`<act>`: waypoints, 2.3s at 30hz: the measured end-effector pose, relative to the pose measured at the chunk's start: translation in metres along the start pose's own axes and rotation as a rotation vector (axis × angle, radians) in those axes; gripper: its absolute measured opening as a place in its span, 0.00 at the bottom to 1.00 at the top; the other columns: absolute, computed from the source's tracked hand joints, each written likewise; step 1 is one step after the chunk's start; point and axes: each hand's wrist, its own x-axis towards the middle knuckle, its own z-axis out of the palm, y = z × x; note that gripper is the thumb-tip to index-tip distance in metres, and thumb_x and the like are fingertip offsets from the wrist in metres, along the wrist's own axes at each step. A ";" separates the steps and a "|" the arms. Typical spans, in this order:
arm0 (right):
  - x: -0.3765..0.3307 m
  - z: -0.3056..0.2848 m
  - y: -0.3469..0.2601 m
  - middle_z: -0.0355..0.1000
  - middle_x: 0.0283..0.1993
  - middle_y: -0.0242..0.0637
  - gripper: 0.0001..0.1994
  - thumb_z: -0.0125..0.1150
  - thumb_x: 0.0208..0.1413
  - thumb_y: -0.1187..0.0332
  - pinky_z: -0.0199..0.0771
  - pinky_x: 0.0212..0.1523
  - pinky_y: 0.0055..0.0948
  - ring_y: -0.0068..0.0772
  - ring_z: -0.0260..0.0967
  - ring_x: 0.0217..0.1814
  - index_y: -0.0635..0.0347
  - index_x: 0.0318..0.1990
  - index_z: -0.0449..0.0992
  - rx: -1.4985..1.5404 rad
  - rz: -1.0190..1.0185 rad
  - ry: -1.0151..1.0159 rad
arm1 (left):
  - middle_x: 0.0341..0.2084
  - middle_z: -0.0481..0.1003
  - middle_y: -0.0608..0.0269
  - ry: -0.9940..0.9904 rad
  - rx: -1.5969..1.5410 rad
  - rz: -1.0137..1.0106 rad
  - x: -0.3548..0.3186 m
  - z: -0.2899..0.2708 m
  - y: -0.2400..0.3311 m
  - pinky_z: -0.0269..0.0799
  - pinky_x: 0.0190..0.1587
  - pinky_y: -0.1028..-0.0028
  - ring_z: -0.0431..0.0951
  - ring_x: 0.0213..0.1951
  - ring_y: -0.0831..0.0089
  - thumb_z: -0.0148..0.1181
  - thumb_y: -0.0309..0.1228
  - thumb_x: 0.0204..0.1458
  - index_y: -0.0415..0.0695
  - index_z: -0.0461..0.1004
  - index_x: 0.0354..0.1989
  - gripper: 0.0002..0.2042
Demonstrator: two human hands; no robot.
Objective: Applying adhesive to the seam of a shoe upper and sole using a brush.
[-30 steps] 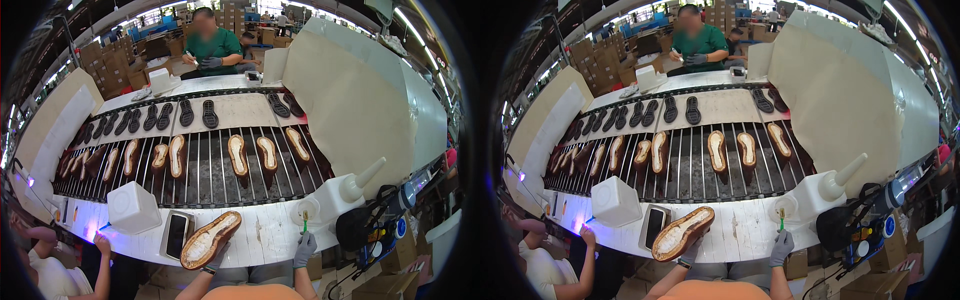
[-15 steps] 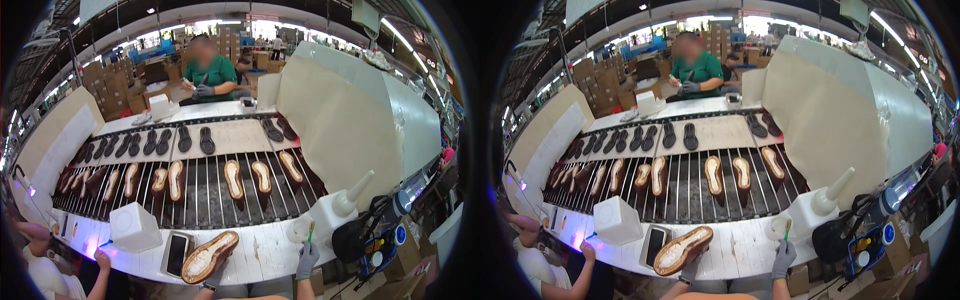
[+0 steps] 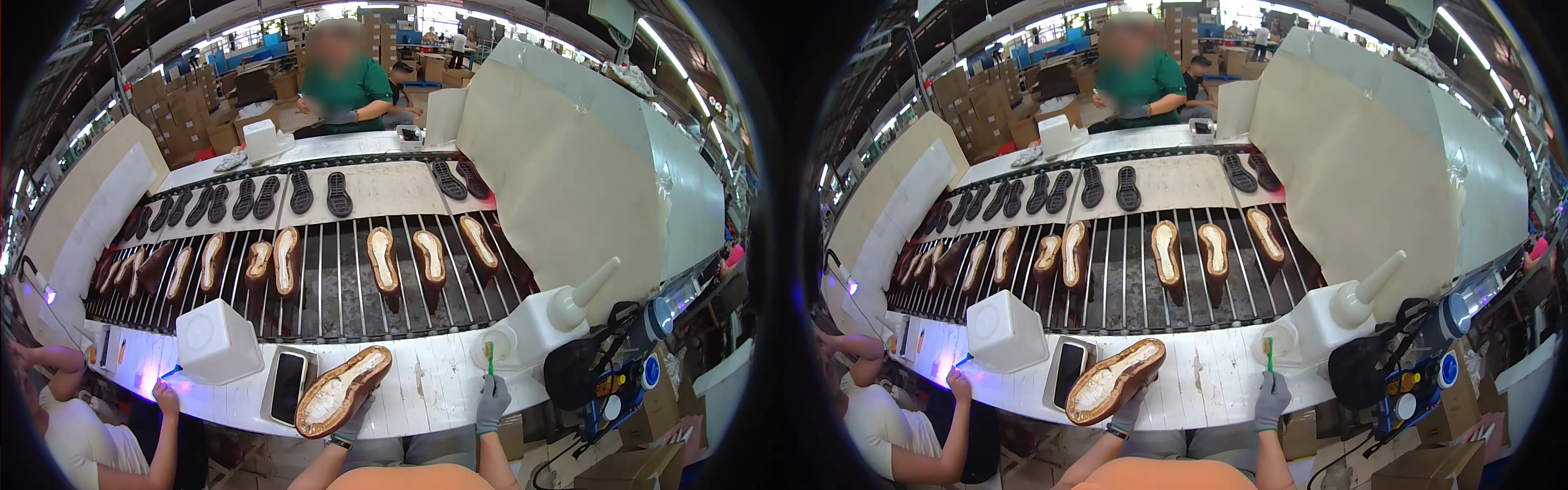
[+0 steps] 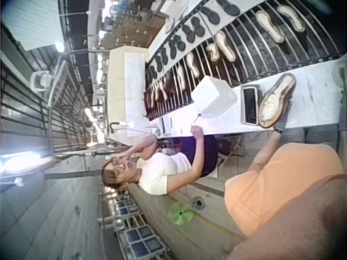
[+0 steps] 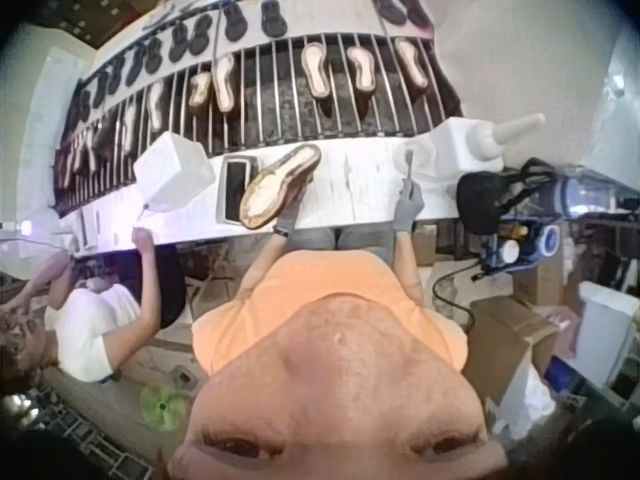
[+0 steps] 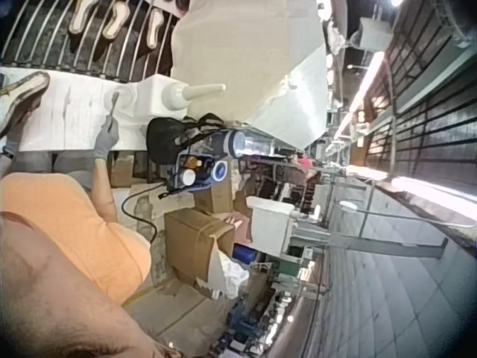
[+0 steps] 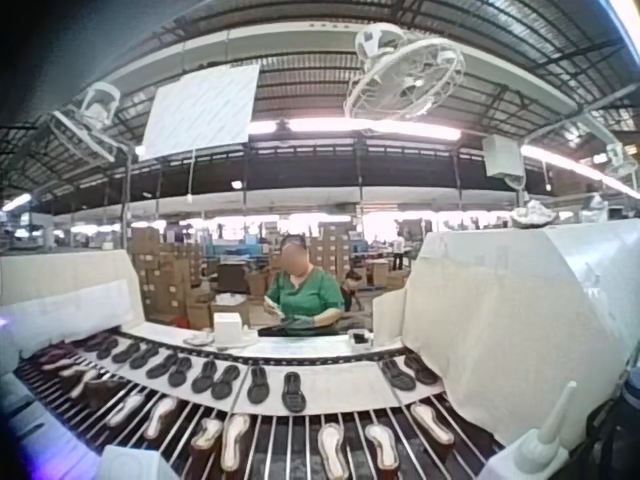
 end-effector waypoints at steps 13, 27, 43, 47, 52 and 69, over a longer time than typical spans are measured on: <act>0.001 0.002 0.018 0.60 0.18 0.25 0.10 0.52 0.62 0.69 0.52 0.21 0.22 0.15 0.53 0.19 0.64 0.30 0.75 0.127 0.012 0.101 | 0.59 0.67 0.57 -0.004 0.115 0.036 0.001 -0.001 0.009 0.60 0.62 0.66 0.67 0.59 0.63 0.67 0.44 0.49 0.46 0.63 0.62 0.33; 0.004 0.008 0.018 0.60 0.17 0.25 0.10 0.51 0.62 0.69 0.49 0.19 0.19 0.13 0.51 0.18 0.64 0.31 0.75 0.183 0.034 0.097 | 0.60 0.65 0.59 0.031 0.088 0.068 0.009 -0.001 0.005 0.55 0.65 0.63 0.64 0.61 0.62 0.68 0.44 0.47 0.50 0.61 0.63 0.35; 0.000 -0.002 0.003 0.65 0.16 0.32 0.11 0.51 0.61 0.70 0.56 0.19 0.26 0.19 0.57 0.16 0.65 0.29 0.75 0.143 0.034 0.134 | 0.60 0.65 0.59 -0.020 0.057 -0.034 0.004 -0.004 0.020 0.57 0.65 0.65 0.64 0.60 0.63 0.64 0.40 0.52 0.46 0.62 0.63 0.30; -0.001 0.001 0.005 0.64 0.16 0.29 0.10 0.51 0.61 0.70 0.52 0.18 0.24 0.16 0.54 0.15 0.65 0.30 0.75 0.183 0.046 0.126 | 0.59 0.67 0.60 0.069 0.080 0.013 0.007 -0.002 0.026 0.56 0.65 0.65 0.64 0.60 0.63 0.67 0.40 0.49 0.48 0.64 0.61 0.31; -0.002 0.005 0.012 0.61 0.17 0.26 0.11 0.50 0.63 0.70 0.51 0.18 0.21 0.13 0.52 0.16 0.63 0.30 0.73 0.216 0.093 0.101 | 0.62 0.64 0.58 -0.024 -0.018 0.012 0.006 -0.004 0.030 0.54 0.66 0.65 0.62 0.63 0.63 0.65 0.45 0.49 0.48 0.61 0.64 0.34; -0.002 0.001 0.008 0.64 0.16 0.30 0.11 0.50 0.62 0.69 0.53 0.18 0.25 0.17 0.54 0.15 0.65 0.30 0.74 0.163 0.049 0.092 | 0.59 0.67 0.59 0.017 0.123 0.020 0.000 -0.001 0.009 0.60 0.63 0.65 0.66 0.59 0.64 0.66 0.41 0.49 0.46 0.63 0.62 0.31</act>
